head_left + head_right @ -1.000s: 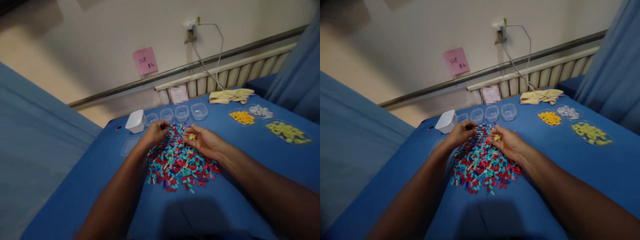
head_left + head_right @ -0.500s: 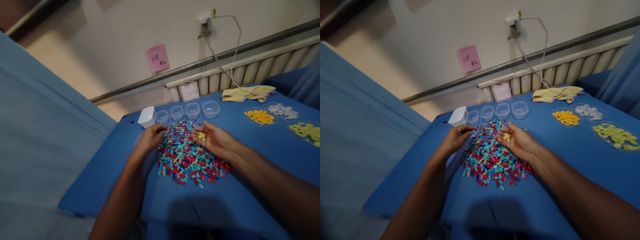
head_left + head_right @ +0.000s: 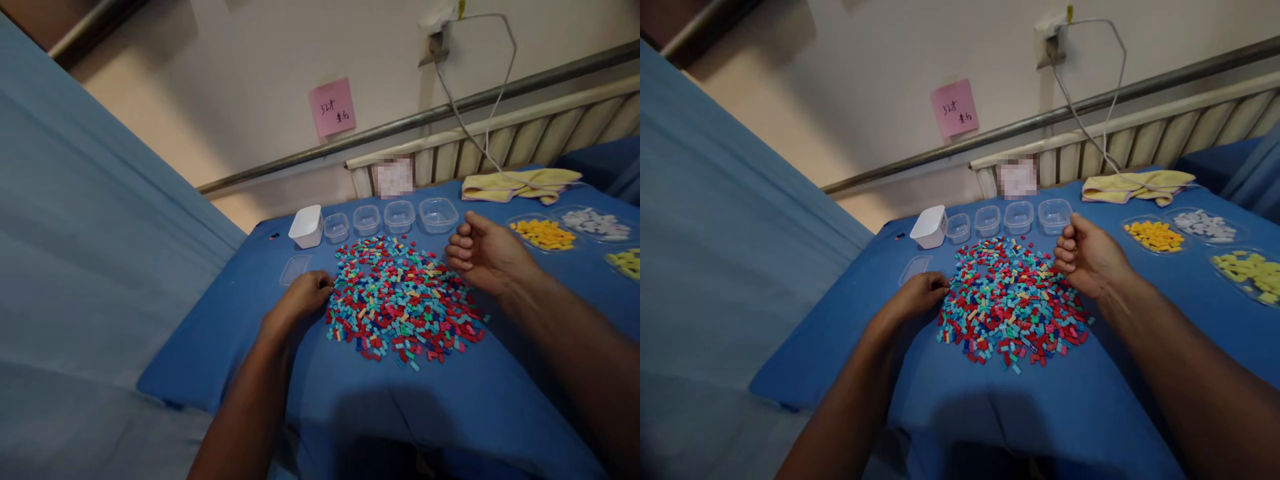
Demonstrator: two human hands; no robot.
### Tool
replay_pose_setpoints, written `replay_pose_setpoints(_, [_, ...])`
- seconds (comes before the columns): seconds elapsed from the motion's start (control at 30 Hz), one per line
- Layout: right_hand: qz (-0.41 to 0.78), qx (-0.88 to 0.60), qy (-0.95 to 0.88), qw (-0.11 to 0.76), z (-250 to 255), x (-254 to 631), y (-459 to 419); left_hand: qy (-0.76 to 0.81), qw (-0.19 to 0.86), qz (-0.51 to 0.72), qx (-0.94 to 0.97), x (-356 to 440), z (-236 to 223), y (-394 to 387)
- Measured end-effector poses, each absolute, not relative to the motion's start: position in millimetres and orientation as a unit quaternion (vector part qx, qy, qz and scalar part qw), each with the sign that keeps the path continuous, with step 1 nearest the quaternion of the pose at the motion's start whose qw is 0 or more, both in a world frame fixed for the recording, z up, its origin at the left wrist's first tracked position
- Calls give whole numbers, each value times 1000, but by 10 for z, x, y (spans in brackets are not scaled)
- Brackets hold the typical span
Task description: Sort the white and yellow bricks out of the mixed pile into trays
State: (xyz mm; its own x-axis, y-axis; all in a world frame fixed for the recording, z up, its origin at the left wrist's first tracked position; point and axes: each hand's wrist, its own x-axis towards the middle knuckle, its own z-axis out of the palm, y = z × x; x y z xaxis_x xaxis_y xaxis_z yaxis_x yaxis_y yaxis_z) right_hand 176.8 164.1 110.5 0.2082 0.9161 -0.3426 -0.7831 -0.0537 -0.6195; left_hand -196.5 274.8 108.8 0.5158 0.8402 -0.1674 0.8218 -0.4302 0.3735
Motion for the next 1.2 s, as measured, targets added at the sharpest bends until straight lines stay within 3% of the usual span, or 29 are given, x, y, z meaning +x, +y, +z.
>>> replay_pose_setpoints(0.23, [685, -391, -125, 602, 1073, 1448, 1617, 498, 190, 35, 846, -1767, 1300, 2670])
replay_pose_setpoints(0.37, [707, -403, -155, 560, 1091, 1184, 1548, 399, 304, 151, 852, -1331, 1512, 2455])
replay_pose_setpoints(0.47, [728, -384, -171, 541, 1095, 1018, 1503, 284, 333, 209, 874, -936, 1670, 2258])
replay_pose_setpoints(0.6, [738, -364, -156, 547, 1132, 966, 1487, 230, 303, 181, 907, -759, 1777, 2298])
replay_pose_setpoints(0.7, [730, -391, -134, 544, 1180, 1037, 1498, 310, 202, 212, 904, -950, 1701, 2594])
replay_pose_setpoints(0.77, [725, -392, -127, 552, 1196, 1087, 1505, 396, 150, 143, 895, -1138, 1580, 2793])
replay_pose_setpoints(0.87, [722, -388, -135, 557, 1181, 1129, 1509, 436, 164, 32, 884, -1396, 1368, 2938])
replay_pose_setpoints(1.2, [692, -418, -179, 561, 1100, 1179, 1529, 458, 113, -20, 881, -1614, 1323, 2821])
